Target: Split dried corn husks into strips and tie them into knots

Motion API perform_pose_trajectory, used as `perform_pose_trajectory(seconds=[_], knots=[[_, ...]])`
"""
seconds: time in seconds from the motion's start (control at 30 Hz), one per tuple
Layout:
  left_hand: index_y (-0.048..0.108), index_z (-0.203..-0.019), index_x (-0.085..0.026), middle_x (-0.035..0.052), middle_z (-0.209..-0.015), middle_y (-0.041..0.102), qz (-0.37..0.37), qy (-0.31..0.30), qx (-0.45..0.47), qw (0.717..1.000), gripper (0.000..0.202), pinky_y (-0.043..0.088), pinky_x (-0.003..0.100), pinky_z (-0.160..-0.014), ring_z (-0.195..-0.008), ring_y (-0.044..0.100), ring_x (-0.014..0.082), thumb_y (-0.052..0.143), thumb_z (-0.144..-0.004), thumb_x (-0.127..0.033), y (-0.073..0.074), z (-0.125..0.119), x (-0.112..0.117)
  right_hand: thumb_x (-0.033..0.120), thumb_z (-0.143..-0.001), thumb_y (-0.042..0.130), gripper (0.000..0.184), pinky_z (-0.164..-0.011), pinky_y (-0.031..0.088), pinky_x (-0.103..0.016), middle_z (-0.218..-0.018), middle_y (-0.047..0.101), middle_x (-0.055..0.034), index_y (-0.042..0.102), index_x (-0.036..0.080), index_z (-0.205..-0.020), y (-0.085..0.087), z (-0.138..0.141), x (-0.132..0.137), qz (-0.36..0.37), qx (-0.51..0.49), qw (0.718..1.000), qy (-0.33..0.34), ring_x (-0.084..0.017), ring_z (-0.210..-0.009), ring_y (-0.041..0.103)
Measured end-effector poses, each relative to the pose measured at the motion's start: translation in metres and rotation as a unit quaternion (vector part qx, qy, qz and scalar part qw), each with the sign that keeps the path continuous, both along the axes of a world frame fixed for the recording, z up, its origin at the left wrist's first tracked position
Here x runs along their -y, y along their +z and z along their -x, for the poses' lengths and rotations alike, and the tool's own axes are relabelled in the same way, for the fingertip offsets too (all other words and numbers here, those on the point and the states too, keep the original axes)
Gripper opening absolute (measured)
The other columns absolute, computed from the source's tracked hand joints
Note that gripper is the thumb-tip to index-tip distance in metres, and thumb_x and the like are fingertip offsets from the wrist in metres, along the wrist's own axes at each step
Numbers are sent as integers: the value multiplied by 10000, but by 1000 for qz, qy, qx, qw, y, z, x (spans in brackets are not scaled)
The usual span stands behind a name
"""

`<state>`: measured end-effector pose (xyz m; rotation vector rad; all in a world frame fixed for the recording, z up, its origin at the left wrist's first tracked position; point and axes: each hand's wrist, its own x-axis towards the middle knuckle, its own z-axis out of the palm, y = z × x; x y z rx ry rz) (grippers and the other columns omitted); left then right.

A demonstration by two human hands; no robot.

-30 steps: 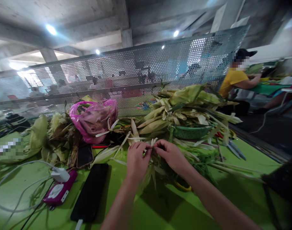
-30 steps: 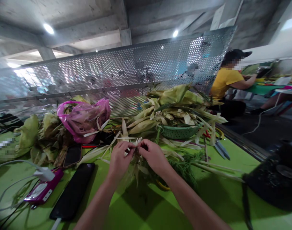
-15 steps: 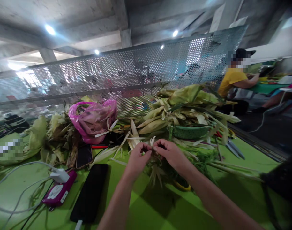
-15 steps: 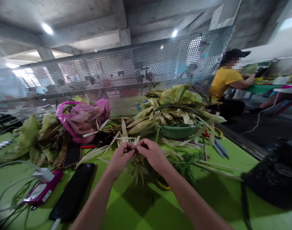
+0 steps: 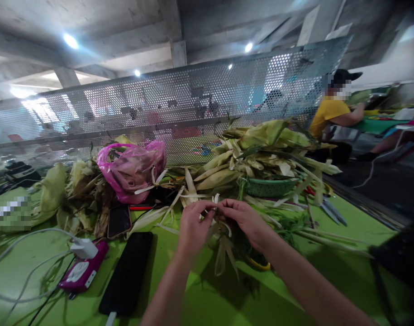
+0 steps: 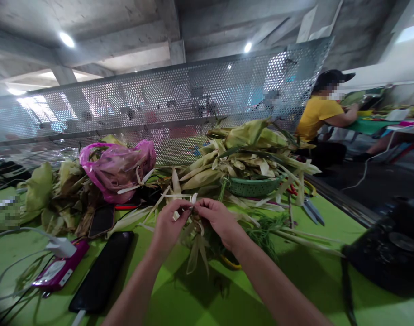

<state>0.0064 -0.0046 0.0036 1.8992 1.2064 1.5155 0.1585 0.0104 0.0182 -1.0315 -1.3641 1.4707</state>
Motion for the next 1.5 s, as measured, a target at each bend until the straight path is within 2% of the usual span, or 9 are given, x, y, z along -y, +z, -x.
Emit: perform_pose_trajectory(seconds=[0.2,0.37,0.53,0.63,0.73,1.0,1.17,1.3,1.5], knots=[[730,-912,-310,36,-917,727,-28,2,-23,999,195,401,398,-882,-910,619,237,604,-821,-193,6,1,4,375,-723,683,223,-478,299,-221,-602,509,35,592,171,-727,-1,-1,0,25,-40,999,12,-88,-506,411],[729,-893,-286,44,-893,721,-32,-1,-6,999,176,407,374,-847,-883,610,224,587,-831,-202,5,0,4,392,-698,694,236,-496,313,-235,-617,537,23,594,179,-720,-2,-1,-1,29,-45,998,17,-100,-525,427],[685,-810,-212,42,-785,664,14,4,94,995,95,423,301,-713,-738,567,174,593,-792,-197,1,-5,2,396,-673,745,270,-463,267,-226,-592,497,43,614,169,-732,-1,1,1,53,-55,997,12,-75,-491,387],[644,-779,-183,23,-736,628,83,-7,184,979,60,415,272,-685,-696,538,145,593,-781,-215,-2,-8,0,401,-668,761,284,-459,252,-227,-580,482,51,608,170,-729,1,2,2,53,-62,997,10,-70,-484,372],[622,-756,-180,-1,-695,581,120,-14,258,959,68,394,248,-660,-668,509,122,607,-772,-244,-5,-9,-2,426,-682,749,300,-458,244,-230,-576,465,57,584,178,-718,1,3,2,33,-51,998,14,-72,-487,360],[591,-770,-172,-8,-703,555,188,-59,419,886,154,408,209,-621,-647,506,94,667,-745,-302,-5,-4,-4,385,-788,623,204,-527,298,-238,-670,477,44,538,202,-757,4,-6,-3,-87,62,994,-4,-106,-577,393],[617,-778,-152,10,-741,589,185,-82,443,873,154,432,207,-651,-684,529,99,696,-725,-273,2,-1,-3,405,-789,592,201,-634,372,-269,-692,535,18,578,207,-754,8,-12,-8,-182,142,973,-19,-154,-674,469],[648,-764,-143,8,-751,597,172,-113,456,866,107,404,175,-631,-639,483,68,687,-737,-239,8,2,1,408,-797,587,206,-655,401,-287,-714,614,0,633,208,-782,3,-9,-10,-185,155,970,-14,-176,-690,532],[655,-778,-145,-8,-752,592,200,-167,501,825,121,352,147,-567,-568,402,38,712,-728,-239,14,5,5,356,-785,609,182,-786,458,-327,-818,702,-21,688,214,-868,-5,-1,-10,-176,101,979,0,-208,-815,621]])
